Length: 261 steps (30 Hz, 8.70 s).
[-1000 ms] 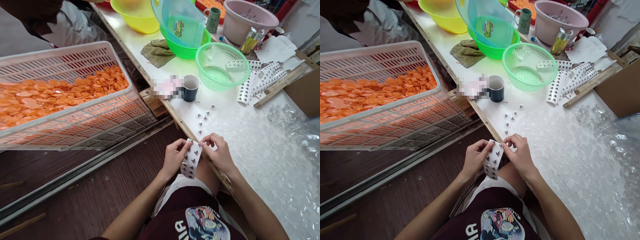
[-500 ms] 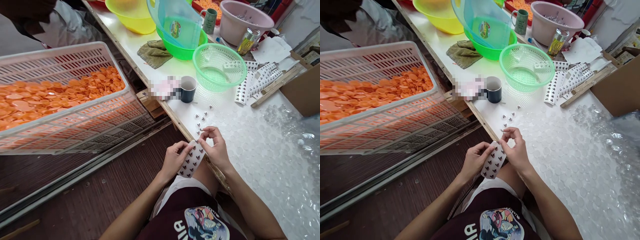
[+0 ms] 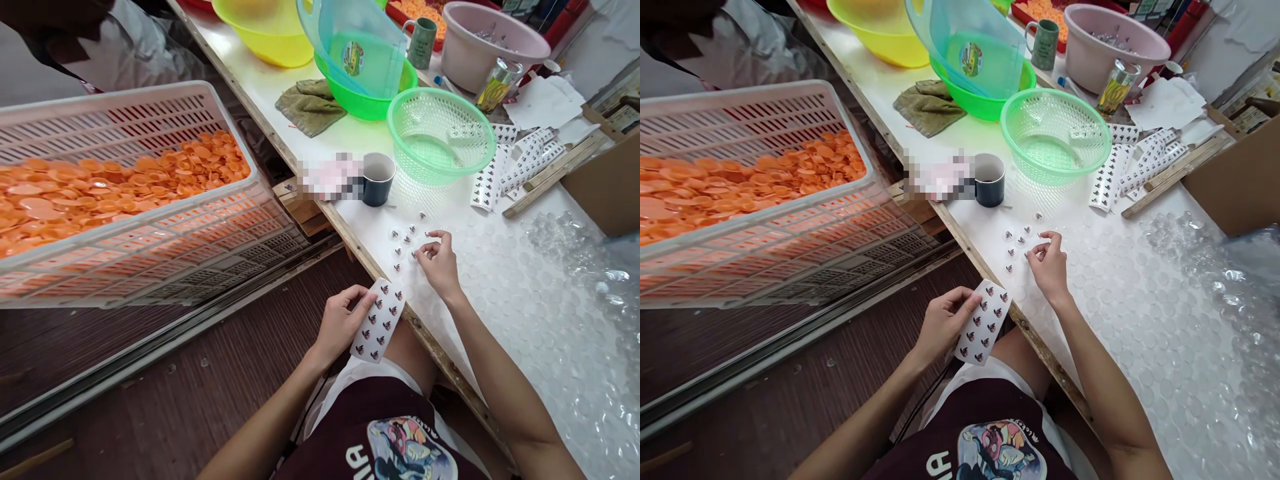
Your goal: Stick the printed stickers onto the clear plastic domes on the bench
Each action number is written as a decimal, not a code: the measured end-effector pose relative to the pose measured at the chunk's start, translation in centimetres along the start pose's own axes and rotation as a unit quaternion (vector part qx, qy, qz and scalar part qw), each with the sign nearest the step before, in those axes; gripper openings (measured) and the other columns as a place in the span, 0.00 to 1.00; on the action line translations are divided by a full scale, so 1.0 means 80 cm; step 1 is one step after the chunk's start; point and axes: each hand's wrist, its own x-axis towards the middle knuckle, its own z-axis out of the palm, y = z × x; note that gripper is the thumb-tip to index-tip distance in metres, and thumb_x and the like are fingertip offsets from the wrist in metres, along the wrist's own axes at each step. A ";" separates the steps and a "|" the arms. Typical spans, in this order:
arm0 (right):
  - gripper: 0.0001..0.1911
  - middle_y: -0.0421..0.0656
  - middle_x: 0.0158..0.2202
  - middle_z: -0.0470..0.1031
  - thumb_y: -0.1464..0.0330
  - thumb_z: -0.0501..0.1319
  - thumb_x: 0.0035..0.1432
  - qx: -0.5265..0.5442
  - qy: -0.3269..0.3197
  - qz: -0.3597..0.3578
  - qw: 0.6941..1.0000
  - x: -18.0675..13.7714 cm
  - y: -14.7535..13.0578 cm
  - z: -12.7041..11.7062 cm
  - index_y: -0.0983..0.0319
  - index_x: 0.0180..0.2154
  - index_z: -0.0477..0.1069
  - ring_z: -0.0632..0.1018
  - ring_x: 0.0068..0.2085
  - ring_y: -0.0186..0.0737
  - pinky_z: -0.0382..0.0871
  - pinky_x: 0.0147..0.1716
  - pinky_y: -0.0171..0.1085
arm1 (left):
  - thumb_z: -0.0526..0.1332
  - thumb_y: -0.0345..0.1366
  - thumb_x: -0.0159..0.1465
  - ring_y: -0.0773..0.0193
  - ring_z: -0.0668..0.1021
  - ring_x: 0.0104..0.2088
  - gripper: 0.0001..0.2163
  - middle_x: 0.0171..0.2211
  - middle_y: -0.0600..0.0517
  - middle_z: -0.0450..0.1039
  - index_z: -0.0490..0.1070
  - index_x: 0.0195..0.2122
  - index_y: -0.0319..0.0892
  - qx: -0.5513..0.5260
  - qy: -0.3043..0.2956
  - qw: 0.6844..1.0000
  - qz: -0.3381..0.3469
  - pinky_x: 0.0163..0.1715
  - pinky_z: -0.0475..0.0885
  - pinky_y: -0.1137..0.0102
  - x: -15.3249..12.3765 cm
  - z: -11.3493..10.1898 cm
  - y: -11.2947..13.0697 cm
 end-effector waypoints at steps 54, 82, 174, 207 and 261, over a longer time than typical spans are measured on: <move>0.03 0.40 0.33 0.75 0.66 0.63 0.61 0.020 -0.108 -0.129 0.986 -0.091 -0.056 -0.026 0.57 0.33 0.74 0.72 0.35 0.40 0.65 0.42 0.43 | 0.64 0.42 0.65 0.69 0.68 0.24 0.14 0.22 0.56 0.70 0.73 0.26 0.40 -0.062 0.031 0.997 -0.017 0.25 0.64 0.75 0.006 0.018 0.017; 0.21 0.37 0.31 0.75 0.69 0.62 0.50 0.022 0.049 -0.008 0.999 0.098 0.025 -0.048 0.57 0.46 0.59 0.78 0.34 0.40 0.71 0.42 0.44 | 0.62 0.45 0.66 0.68 0.72 0.25 0.14 0.25 0.54 0.73 0.76 0.31 0.40 -0.042 -0.008 0.999 -0.027 0.25 0.65 0.75 0.004 0.012 0.002; 0.19 0.49 0.45 0.75 0.73 0.58 0.55 -0.164 0.008 -0.106 0.981 -0.029 0.006 -0.010 0.60 0.51 0.67 0.76 0.38 0.44 0.64 0.49 0.50 | 0.62 0.41 0.67 0.65 0.76 0.28 0.12 0.27 0.52 0.78 0.78 0.31 0.41 0.001 -0.012 0.999 0.030 0.27 0.67 0.74 -0.004 0.012 -0.009; 0.10 0.43 0.34 0.78 0.60 0.61 0.63 -0.065 -0.097 -0.071 0.991 -0.081 -0.035 -0.021 0.59 0.40 0.73 0.76 0.35 0.43 0.65 0.43 0.43 | 0.61 0.43 0.67 0.66 0.74 0.26 0.14 0.24 0.52 0.76 0.77 0.28 0.40 -0.001 0.012 1.000 0.020 0.26 0.68 0.74 -0.006 0.010 0.002; 0.15 0.41 0.34 0.75 0.75 0.55 0.58 -0.140 -0.086 -0.098 0.981 -0.088 0.000 0.003 0.59 0.47 0.65 0.77 0.36 0.44 0.65 0.46 0.46 | 0.62 0.43 0.66 0.64 0.77 0.28 0.12 0.26 0.52 0.78 0.76 0.30 0.41 -0.004 -0.035 0.999 0.021 0.30 0.69 0.73 -0.017 0.012 0.003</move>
